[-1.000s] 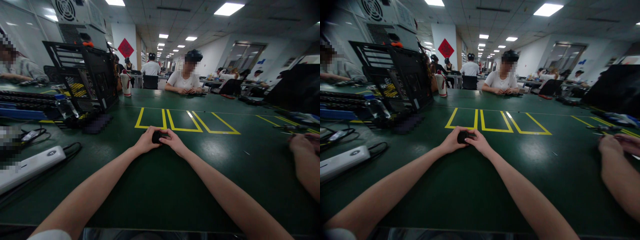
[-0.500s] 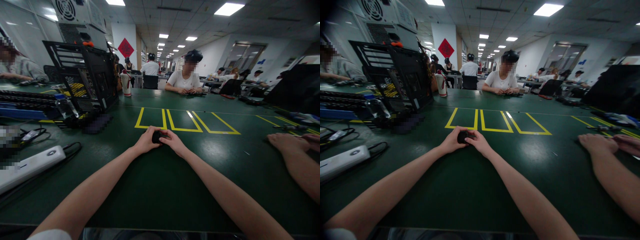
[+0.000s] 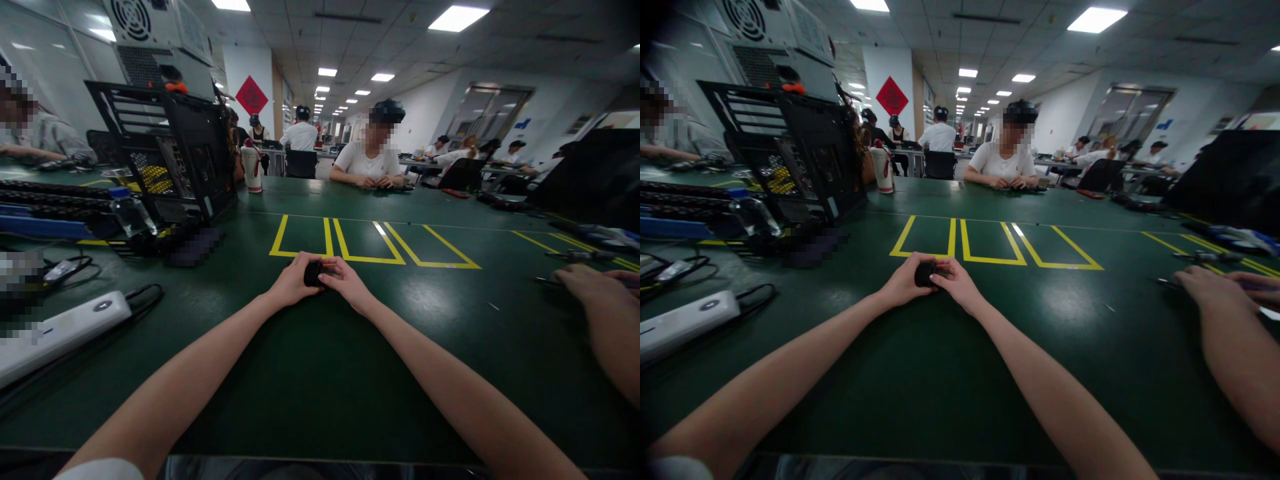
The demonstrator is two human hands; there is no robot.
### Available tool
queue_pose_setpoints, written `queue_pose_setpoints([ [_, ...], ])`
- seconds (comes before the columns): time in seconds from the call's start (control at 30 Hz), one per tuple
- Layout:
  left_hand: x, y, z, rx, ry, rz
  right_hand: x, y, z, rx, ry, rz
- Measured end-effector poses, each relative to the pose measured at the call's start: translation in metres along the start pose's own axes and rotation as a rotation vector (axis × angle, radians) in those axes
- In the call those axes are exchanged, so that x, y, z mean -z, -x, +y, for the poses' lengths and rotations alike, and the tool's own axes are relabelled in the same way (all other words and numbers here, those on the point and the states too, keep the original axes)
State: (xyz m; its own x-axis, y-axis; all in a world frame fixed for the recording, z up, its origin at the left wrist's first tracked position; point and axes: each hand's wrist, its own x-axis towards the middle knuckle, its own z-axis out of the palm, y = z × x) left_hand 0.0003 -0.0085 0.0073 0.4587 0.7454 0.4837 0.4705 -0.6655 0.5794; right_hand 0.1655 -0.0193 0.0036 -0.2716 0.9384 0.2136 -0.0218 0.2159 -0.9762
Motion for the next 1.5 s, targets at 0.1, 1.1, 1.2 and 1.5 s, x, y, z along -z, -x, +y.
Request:
queue_pose_setpoints([
  [0.1,0.0,-0.0002,0.0,-0.008,-0.001,0.0,0.0025,-0.0009,0.0027,-0.024,0.003,-0.031],
  [1.1,-0.0007,-0.0012,-0.0021,-0.008,-0.022,0.0,0.0018,0.0002,-0.0022,-0.041,0.013,-0.004],
  [1.2,-0.0003,-0.0006,-0.0022,-0.006,-0.014,-0.001,0.0034,0.0009,-0.002,-0.036,-0.026,-0.053],
  [1.5,0.0001,-0.0009,0.0,0.02,-0.002,-0.01,0.0013,0.0018,-0.0017,0.01,-0.003,-0.012],
])
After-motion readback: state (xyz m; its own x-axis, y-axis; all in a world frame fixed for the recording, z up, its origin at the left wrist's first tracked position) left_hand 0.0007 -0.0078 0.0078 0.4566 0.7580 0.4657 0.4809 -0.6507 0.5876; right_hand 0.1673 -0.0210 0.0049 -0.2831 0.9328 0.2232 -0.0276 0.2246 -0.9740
